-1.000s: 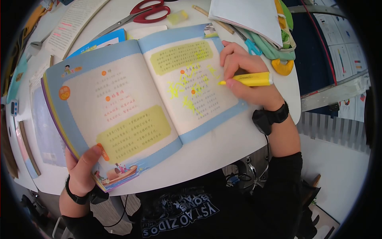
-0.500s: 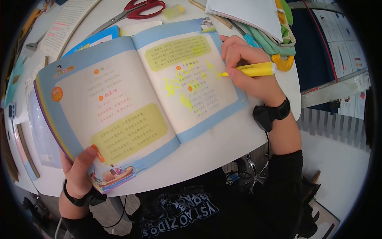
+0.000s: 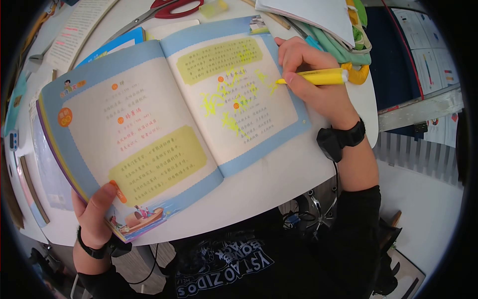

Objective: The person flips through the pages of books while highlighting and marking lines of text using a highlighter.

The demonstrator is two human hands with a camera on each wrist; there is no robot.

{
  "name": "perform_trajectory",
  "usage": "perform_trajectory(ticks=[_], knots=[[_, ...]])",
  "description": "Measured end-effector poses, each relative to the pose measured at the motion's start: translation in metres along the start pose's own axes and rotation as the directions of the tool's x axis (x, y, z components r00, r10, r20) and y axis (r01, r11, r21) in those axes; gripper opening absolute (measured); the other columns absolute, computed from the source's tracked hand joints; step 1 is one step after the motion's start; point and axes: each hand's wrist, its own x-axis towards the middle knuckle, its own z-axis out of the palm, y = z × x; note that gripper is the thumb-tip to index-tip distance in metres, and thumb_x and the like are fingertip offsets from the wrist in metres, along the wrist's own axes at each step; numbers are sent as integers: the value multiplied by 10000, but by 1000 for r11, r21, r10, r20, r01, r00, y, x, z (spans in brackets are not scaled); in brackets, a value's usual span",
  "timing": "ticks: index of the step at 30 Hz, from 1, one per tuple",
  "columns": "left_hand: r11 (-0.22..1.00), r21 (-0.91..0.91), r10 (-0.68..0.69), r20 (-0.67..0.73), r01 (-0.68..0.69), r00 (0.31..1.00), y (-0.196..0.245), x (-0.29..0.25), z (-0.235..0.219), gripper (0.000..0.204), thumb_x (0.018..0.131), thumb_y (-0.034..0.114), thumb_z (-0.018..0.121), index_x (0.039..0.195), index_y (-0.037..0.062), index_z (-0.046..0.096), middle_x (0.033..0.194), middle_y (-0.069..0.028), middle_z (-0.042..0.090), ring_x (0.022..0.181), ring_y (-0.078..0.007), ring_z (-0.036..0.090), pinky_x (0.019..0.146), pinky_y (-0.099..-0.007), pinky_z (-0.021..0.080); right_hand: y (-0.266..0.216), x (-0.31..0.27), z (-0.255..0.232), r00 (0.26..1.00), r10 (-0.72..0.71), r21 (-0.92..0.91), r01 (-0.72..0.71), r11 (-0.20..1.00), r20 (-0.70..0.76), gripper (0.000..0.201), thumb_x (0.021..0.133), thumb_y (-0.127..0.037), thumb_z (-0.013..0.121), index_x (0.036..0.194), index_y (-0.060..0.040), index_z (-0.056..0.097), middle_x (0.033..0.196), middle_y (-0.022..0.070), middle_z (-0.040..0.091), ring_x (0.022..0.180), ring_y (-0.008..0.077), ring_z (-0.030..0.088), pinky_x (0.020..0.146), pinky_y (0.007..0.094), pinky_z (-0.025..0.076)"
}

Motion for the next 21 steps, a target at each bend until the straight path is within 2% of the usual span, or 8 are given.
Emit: perform_trajectory(ticks=[4,7,9,19,21], knots=[[1000,-9,17,0,-17,1000,-2,-1,-3,589,910,140,688,1441,-29,499,1319,-165,654,1165,-248,656,1008,-378,517,1,-1,-4,999,-26,-5,26,1000,31,104,845,-25,668,828,-44,567,867,30,560,865,164,547,1235,477,356],[1000,-7,16,3,-16,1000,-1,-1,-3,580,917,136,687,1442,-28,501,1316,-163,657,1160,-247,658,1005,-376,519,3,-1,-7,999,-26,68,24,997,27,94,833,-41,670,823,-45,577,874,36,565,886,172,554,1235,485,351],[1000,-6,17,2,-17,1000,-1,-2,-2,575,920,134,686,1441,-27,503,1314,-161,659,1158,-246,659,1003,-375,520,3,-1,-8,996,-37,30,34,999,84,99,823,-65,679,815,-49,581,884,46,572,899,183,559,1232,485,348],[1000,12,3,-16,-3,1000,-1,-2,-3,561,914,134,690,1424,-26,522,1290,-157,671,1151,-241,662,998,-370,520,-3,0,-7,995,-23,-29,26,999,101,122,818,-57,692,798,-54,572,899,53,580,898,193,563,1202,461,363],[1000,14,-2,-17,2,1000,-1,-3,-4,564,912,135,692,1425,-26,521,1291,-157,671,1152,-242,662,1000,-370,519,-2,1,-10,984,-67,-41,75,996,162,144,818,-42,694,792,-52,553,903,54,579,884,189,560,1203,448,367]])
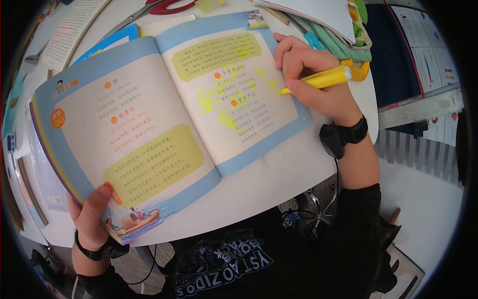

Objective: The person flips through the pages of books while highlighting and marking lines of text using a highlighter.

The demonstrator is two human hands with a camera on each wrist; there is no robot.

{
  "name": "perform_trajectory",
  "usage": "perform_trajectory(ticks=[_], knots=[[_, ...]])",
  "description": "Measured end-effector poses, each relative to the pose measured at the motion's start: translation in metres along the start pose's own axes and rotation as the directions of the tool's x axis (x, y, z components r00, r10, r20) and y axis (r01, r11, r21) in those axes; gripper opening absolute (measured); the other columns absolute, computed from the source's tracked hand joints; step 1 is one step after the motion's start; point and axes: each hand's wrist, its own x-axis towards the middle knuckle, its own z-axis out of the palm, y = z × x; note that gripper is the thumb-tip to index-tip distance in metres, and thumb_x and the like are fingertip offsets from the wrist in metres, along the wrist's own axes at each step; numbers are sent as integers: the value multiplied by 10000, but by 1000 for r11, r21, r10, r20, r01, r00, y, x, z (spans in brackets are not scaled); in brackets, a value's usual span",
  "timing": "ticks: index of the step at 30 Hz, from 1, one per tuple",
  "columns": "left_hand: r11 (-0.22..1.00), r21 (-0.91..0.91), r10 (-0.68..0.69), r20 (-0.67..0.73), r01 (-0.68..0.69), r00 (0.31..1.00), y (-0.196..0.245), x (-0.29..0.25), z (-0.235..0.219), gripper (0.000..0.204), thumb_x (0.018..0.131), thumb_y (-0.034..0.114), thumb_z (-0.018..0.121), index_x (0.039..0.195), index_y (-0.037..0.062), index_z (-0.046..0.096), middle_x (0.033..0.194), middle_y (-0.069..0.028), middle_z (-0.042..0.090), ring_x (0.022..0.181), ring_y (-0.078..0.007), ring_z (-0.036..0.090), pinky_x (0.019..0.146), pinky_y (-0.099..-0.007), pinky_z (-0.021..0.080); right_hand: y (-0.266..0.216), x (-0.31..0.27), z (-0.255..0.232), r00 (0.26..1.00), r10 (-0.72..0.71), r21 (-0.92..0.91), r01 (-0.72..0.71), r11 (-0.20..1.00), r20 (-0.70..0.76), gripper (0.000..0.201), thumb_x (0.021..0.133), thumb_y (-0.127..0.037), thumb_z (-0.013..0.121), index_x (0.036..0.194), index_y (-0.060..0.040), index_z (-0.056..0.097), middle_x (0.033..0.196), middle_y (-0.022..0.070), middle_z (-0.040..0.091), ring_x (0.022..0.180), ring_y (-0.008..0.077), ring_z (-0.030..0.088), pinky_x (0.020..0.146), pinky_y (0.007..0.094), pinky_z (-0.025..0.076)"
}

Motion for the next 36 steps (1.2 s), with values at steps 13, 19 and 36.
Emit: perform_trajectory(ticks=[13,19,36], knots=[[1000,-2,30,-54,-31,998,-6,-1,-3,560,912,139,683,1422,-23,516,1279,-159,669,1135,-244,665,989,-371,526,1,-1,2,999,-12,33,13,999,-47,157,824,-38,685,790,-57,533,884,49,564,884,197,556,1217,489,363],[998,-17,61,-75,-62,995,-6,-1,0,527,912,132,681,1392,-30,535,1243,-156,685,1086,-238,684,956,-364,540,1,-1,1,998,6,-11,-7,1000,-67,134,808,-33,692,802,-57,560,887,58,574,905,209,573,1212,490,372],[997,-45,66,-52,-68,996,-4,0,1,471,910,112,714,1344,-21,585,1221,-127,714,1093,-209,684,957,-344,527,-7,-1,12,937,92,8,-95,995,-338,312,962,-117,761,1249,-68,651,1167,27,685,1036,104,624,884,241,505]])
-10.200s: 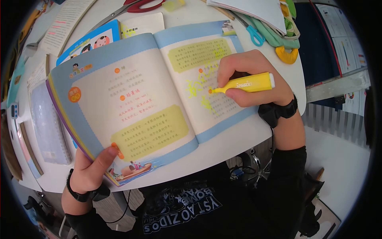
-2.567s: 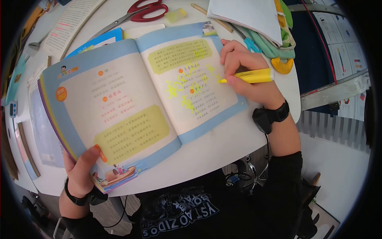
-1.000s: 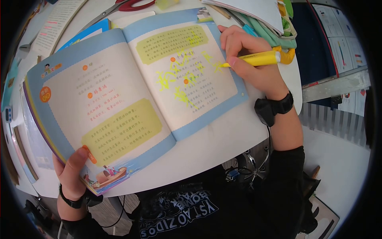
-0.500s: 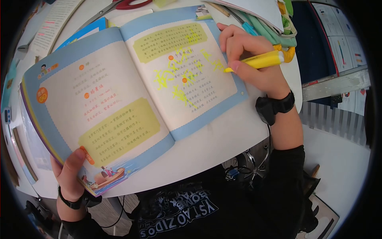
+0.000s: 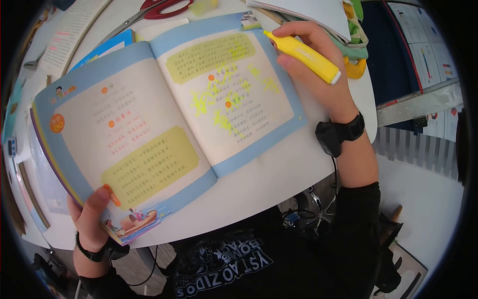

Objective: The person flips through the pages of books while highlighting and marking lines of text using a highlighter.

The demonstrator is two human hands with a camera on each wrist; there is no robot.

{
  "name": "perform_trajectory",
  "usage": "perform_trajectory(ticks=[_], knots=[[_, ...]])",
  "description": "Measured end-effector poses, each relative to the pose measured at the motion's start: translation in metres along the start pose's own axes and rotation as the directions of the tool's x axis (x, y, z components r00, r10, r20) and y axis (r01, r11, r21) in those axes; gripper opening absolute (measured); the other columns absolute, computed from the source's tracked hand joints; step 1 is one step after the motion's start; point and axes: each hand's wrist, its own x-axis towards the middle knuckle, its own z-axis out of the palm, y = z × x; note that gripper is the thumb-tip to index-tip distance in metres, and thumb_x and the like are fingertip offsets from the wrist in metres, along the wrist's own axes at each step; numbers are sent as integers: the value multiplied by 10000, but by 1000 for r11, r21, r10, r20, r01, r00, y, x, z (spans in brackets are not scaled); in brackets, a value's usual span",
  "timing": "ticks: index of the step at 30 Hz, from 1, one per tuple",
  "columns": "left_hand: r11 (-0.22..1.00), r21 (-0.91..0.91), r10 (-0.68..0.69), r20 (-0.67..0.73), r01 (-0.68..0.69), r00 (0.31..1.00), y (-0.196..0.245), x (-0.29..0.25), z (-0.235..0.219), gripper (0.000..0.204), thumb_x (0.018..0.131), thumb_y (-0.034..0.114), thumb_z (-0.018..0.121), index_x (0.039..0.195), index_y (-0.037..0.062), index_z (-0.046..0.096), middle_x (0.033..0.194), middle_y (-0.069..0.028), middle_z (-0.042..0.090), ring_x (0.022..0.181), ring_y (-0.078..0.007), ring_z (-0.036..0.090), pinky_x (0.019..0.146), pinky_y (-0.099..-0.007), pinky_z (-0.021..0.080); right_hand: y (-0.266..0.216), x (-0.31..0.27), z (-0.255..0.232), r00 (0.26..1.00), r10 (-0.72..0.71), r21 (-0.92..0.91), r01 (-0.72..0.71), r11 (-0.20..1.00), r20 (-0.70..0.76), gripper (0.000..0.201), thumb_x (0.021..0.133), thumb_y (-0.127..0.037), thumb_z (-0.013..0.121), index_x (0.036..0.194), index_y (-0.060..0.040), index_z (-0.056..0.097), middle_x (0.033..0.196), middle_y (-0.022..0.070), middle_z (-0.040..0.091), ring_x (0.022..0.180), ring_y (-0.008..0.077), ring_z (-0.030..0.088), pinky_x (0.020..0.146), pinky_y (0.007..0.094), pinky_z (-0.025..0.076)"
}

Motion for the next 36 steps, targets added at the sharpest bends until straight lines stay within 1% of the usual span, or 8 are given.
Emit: perform_trajectory(ticks=[6,10,15,19,22,24,30,36], knots=[[1000,2,-2,30,2,1000,5,2,7,475,913,106,699,1353,-31,581,1231,-136,708,1084,-218,689,952,-350,532,-4,-1,-2,996,82,7,-82,997,33,256,967,-135,752,1206,-57,705,1189,27,691,1047,123,630,866,245,506],[1000,-2,2,72,-2,997,4,3,7,473,920,104,691,1360,-28,577,1241,-126,699,1103,-213,675,964,-352,521,-1,0,-7,998,41,1,-41,999,52,203,992,-143,708,1153,-21,723,1143,48,705,990,126,652,872,249,512],[999,33,-23,46,22,999,6,5,10,551,894,136,688,1392,-40,531,1265,-149,672,1125,-240,663,984,-358,516,9,-2,-9,980,193,292,-200,935,54,228,1030,-152,616,1053,47,725,998,95,707,738,147,659,806,267,542],[999,38,-32,53,30,998,5,3,11,541,896,147,687,1382,-38,541,1262,-142,675,1127,-232,660,991,-357,509,6,-4,-4,985,173,217,-172,961,11,239,1034,-152,600,970,47,716,953,93,691,697,141,634,871,300,562],[999,26,-33,62,31,998,6,2,11,489,910,121,678,1362,-25,564,1247,-124,687,1120,-215,660,988,-350,504,6,-2,-6,981,196,170,-191,967,-12,254,1041,-156,579,926,40,692,920,88,678,695,138,622,1022,353,541],[1000,13,-13,86,11,996,8,4,11,442,924,90,669,1346,-12,584,1233,-107,698,1109,-201,661,983,-343,500,13,1,-14,990,82,75,-91,993,114,238,1041,-147,575,927,36,675,918,87,668,703,130,615,1114,391,497],[1000,-1,-13,76,13,997,7,2,16,449,918,92,673,1345,-13,583,1232,-108,698,1113,-202,657,991,-342,496,12,-2,-1,983,174,159,-163,974,-55,201,1018,-113,568,937,32,680,911,88,669,706,125,606,1105,386,505],[998,56,-20,46,17,999,5,4,6,548,894,142,685,1391,-34,535,1270,-148,669,1132,-234,656,998,-361,503,12,-1,-13,990,87,72,-95,993,108,238,1038,-155,575,932,30,681,935,85,677,683,126,608,1103,406,516]])
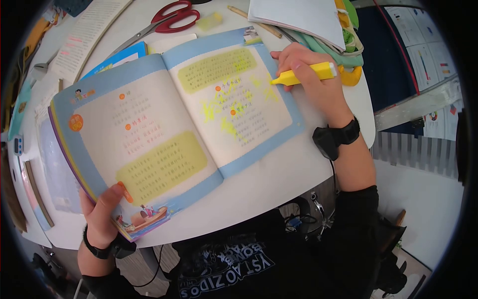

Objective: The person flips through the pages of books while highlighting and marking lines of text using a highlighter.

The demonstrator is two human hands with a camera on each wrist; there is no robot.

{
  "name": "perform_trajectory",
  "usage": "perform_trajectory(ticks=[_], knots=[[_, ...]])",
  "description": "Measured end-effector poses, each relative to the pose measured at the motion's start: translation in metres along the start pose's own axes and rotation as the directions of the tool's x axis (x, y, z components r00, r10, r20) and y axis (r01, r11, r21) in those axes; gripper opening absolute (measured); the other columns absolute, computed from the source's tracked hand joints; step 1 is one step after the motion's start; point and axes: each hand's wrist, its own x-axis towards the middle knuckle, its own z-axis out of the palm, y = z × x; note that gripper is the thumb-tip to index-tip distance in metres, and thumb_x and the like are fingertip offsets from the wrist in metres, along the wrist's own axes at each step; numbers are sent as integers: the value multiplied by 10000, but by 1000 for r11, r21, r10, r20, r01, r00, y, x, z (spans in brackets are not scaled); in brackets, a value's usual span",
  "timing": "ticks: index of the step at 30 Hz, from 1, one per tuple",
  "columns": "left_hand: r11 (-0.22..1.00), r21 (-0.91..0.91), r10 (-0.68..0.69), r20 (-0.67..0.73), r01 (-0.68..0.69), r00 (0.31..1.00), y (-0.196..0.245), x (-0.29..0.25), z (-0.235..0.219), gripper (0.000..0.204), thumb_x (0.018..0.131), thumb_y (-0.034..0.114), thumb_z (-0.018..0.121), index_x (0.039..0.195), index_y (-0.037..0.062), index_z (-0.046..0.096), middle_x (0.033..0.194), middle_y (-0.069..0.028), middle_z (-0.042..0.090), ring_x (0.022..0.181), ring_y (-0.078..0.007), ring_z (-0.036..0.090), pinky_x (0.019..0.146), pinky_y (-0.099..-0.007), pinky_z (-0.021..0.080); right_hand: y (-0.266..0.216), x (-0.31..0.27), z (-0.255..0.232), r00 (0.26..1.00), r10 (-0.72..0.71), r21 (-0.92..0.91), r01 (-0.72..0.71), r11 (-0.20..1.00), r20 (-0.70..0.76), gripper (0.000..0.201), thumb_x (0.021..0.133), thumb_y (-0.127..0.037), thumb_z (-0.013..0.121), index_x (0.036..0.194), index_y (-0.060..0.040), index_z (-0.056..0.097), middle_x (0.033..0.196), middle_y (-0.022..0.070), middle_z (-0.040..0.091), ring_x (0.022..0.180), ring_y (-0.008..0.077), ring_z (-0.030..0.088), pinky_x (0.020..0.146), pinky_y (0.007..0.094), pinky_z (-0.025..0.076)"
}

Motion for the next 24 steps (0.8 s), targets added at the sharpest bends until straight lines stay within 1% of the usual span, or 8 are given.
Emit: perform_trajectory(ticks=[4,6,7,9,10,12,19,24], knots=[[1000,12,-3,18,3,1000,-1,1,1,546,897,146,690,1390,-31,535,1271,-144,668,1133,-231,655,999,-357,503,-2,-1,6,995,44,91,-35,995,-93,250,1043,-175,577,949,29,686,960,100,689,695,126,622,995,366,567],[1000,-3,-6,19,7,1000,-2,-1,1,543,897,150,692,1387,-29,538,1271,-141,668,1134,-228,655,1001,-355,500,0,-2,4,998,50,21,-49,999,-35,256,1055,-190,573,978,27,686,966,103,693,721,130,642,844,312,579],[1000,-25,-4,24,4,1000,-2,-1,0,492,906,126,684,1359,-24,565,1243,-122,687,1121,-209,654,989,-348,500,3,-2,5,998,53,23,-53,998,-34,256,1055,-190,573,978,27,686,966,103,693,721,130,642,844,312,579],[999,-46,6,31,-5,999,-1,-1,0,441,915,102,676,1331,-19,592,1214,-104,705,1108,-190,654,977,-341,499,7,-3,5,994,17,78,-8,997,-111,254,1067,-197,570,1018,21,691,991,99,697,770,134,663,727,271,547],[1000,-16,6,17,-6,1000,-3,-1,-2,493,906,130,685,1359,-24,566,1241,-120,687,1118,-210,654,985,-352,500,6,-3,4,993,11,74,-3,997,-114,254,1067,-197,570,1018,21,691,991,99,697,770,134,663,727,271,547],[1000,12,12,1,-12,1000,-1,-1,-2,547,897,158,694,1387,-29,540,1268,-136,669,1127,-231,654,993,-362,500,2,-4,4,979,135,185,-106,977,-151,238,1071,-192,577,1034,7,702,1025,85,699,832,135,677,750,264,538],[1000,-11,6,22,-6,1000,-2,-1,1,505,907,135,685,1371,-23,560,1249,-121,685,1119,-210,656,982,-354,504,-11,2,17,973,36,58,-23,998,-230,206,1055,-188,631,1146,-19,705,1105,39,700,921,102,647,860,232,503],[1000,-4,25,74,-25,997,0,0,-1,554,888,140,699,1391,-28,541,1257,-136,675,1120,-223,657,985,-358,508,-9,1,11,990,-9,-28,5,1000,-142,184,998,-134,711,1151,-32,703,1091,14,687,975,78,613,853,223,489]])
